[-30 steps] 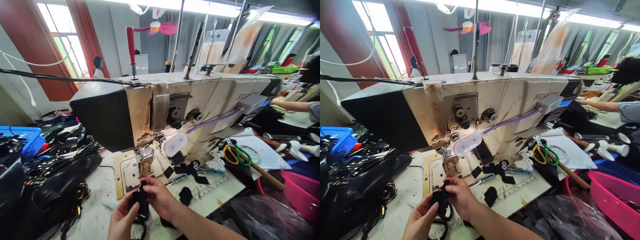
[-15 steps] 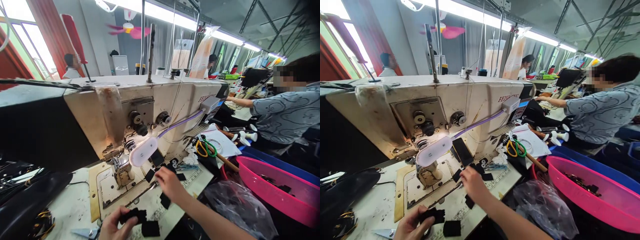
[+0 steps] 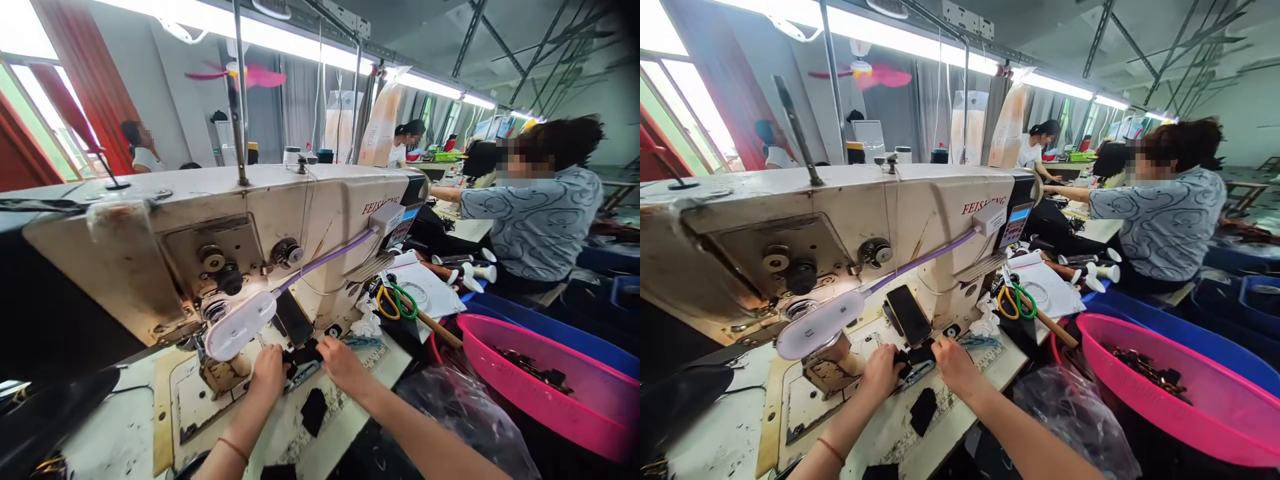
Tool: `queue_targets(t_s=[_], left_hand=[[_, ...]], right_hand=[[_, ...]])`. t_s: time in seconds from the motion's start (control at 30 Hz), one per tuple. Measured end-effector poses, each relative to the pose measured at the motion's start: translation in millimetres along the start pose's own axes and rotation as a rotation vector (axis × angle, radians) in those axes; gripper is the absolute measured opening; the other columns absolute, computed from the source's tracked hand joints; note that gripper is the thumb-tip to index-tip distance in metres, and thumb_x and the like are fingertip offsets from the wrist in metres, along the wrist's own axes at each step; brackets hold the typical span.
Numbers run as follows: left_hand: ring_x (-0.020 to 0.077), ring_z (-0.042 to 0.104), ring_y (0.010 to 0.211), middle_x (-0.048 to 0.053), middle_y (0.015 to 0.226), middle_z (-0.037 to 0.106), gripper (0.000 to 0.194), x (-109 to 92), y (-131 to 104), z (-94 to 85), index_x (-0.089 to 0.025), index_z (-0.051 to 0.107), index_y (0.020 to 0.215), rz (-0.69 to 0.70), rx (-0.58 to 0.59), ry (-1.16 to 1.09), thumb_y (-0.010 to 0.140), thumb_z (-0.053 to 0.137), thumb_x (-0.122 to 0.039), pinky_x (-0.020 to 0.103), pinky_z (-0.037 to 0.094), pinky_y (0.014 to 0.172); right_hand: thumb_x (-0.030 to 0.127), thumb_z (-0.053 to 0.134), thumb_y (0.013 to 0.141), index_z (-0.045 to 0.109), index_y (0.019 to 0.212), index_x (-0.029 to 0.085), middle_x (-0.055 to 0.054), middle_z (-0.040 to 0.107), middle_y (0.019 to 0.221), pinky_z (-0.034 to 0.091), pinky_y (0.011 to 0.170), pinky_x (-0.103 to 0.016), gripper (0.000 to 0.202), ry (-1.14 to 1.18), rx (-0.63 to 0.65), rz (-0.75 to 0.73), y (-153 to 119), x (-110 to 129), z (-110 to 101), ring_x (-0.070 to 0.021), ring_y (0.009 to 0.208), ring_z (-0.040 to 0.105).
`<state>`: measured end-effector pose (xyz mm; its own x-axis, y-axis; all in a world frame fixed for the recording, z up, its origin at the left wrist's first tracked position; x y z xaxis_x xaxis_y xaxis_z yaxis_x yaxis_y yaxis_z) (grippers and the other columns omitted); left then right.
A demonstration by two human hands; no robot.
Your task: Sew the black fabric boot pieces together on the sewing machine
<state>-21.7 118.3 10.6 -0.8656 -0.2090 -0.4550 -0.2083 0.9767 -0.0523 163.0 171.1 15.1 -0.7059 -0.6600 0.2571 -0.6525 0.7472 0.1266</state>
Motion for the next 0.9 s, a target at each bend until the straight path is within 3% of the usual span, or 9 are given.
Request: queue_targets(t_s=[0.1, 0.2, 0.33, 0.4, 0.47, 0.57, 0.67, 0.77, 0.9], left_hand=[[0.0211, 0.06, 0.103, 0.005, 0.103, 0.066, 0.017, -2, -3, -11.4, -0.014, 0.063, 0.101, 0.004, 0.005, -0.022, 0.086, 0.062, -0.022, 0.043, 0.047, 0.093], [0.0208, 0.059, 0.106, 0.008, 0.109, 0.066, 0.03, -8, -20, -38.7, -0.016, 0.059, 0.116, 0.025, -0.012, -0.1, 0.085, 0.057, -0.016, 0.036, 0.043, 0.094], [0.0212, 0.064, 0.092, 0.003, 0.093, 0.072, 0.016, -10, -60, -67.6, -0.022, 0.068, 0.094, 0.033, 0.102, -0.189, 0.083, 0.056, -0.026, 0.031, 0.045, 0.082], [0.0203, 0.064, 0.081, 0.001, 0.083, 0.071, 0.012, -5, -82, -64.9, -0.022, 0.069, 0.084, 0.033, 0.237, -0.222, 0.075, 0.062, -0.023, 0.029, 0.045, 0.073], [0.0196, 0.062, 0.078, 0.001, 0.084, 0.069, 0.014, 1, -101, -51.1, -0.022, 0.07, 0.076, 0.06, 0.343, -0.209, 0.065, 0.065, -0.016, 0.027, 0.044, 0.07], [0.0221, 0.059, 0.086, 0.006, 0.096, 0.065, 0.017, 12, -120, -25.0, -0.021, 0.069, 0.069, 0.092, 0.37, -0.132, 0.061, 0.061, -0.009, 0.03, 0.043, 0.078], [0.0219, 0.06, 0.089, 0.007, 0.098, 0.063, 0.03, 20, -129, -9.0, -0.02, 0.068, 0.078, 0.067, 0.383, -0.117, 0.057, 0.056, -0.004, 0.03, 0.042, 0.08], [0.0202, 0.06, 0.084, 0.004, 0.09, 0.064, 0.032, 20, -129, -8.8, -0.021, 0.063, 0.08, 0.049, 0.39, -0.133, 0.054, 0.054, -0.004, 0.028, 0.042, 0.077], [0.0205, 0.061, 0.087, 0.005, 0.092, 0.067, 0.031, 9, -120, -30.9, -0.019, 0.06, 0.102, 0.012, 0.298, -0.23, 0.072, 0.053, -0.017, 0.031, 0.044, 0.082]], right_hand=[[-0.004, 0.042, 0.081, 0.062, 0.096, 0.014, -0.008, 0.06, 0.095, 0.046, 0.081, -0.029, 0.031, -0.008, -0.027, 0.01, 2, 0, 0, -0.0194, 0.088, 0.058], [-0.002, 0.043, 0.084, 0.061, 0.108, 0.015, -0.009, 0.058, 0.104, 0.045, 0.089, -0.029, 0.035, -0.022, -0.032, -0.057, 7, 1, -1, -0.0196, 0.099, 0.055], [-0.002, 0.047, 0.083, 0.066, 0.098, 0.016, -0.008, 0.059, 0.104, 0.047, 0.084, -0.028, 0.03, -0.066, 0.075, -0.272, 16, 4, -2, -0.0199, 0.1, 0.054], [-0.002, 0.046, 0.084, 0.067, 0.094, 0.013, -0.01, 0.059, 0.098, 0.048, 0.078, -0.029, 0.028, -0.1, 0.117, -0.336, 21, 4, -4, -0.0207, 0.093, 0.055], [-0.002, 0.046, 0.084, 0.068, 0.088, 0.011, -0.012, 0.06, 0.094, 0.048, 0.073, -0.03, 0.025, -0.128, 0.148, -0.382, 24, 7, -6, -0.0216, 0.088, 0.055], [-0.002, 0.05, 0.081, 0.069, 0.084, 0.008, -0.014, 0.06, 0.094, 0.048, 0.071, -0.031, 0.022, -0.149, 0.175, -0.423, 28, 11, -6, -0.023, 0.087, 0.056], [-0.003, 0.051, 0.08, 0.069, 0.08, 0.007, -0.015, 0.061, 0.092, 0.048, 0.07, -0.03, 0.021, -0.14, 0.189, -0.42, 32, 11, -7, -0.0226, 0.086, 0.056], [-0.001, 0.055, 0.079, 0.07, 0.076, 0.009, -0.011, 0.062, 0.087, 0.048, 0.072, -0.028, 0.018, -0.095, 0.196, -0.399, 31, 3, -13, -0.0203, 0.083, 0.058], [0.006, 0.055, 0.085, 0.069, 0.098, 0.012, -0.01, 0.064, 0.096, 0.047, 0.081, -0.029, 0.02, 0.001, 0.127, -0.367, 5, 8, -22, -0.0195, 0.091, 0.059]])
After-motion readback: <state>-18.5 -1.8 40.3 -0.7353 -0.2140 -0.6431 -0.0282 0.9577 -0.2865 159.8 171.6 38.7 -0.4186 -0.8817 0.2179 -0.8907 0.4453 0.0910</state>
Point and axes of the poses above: each hand's wrist, its own y-axis towards the middle knuckle, its own z-axis out of the palm, x = y × z, the point moved 2 cm from there along y, towards the middle knuckle
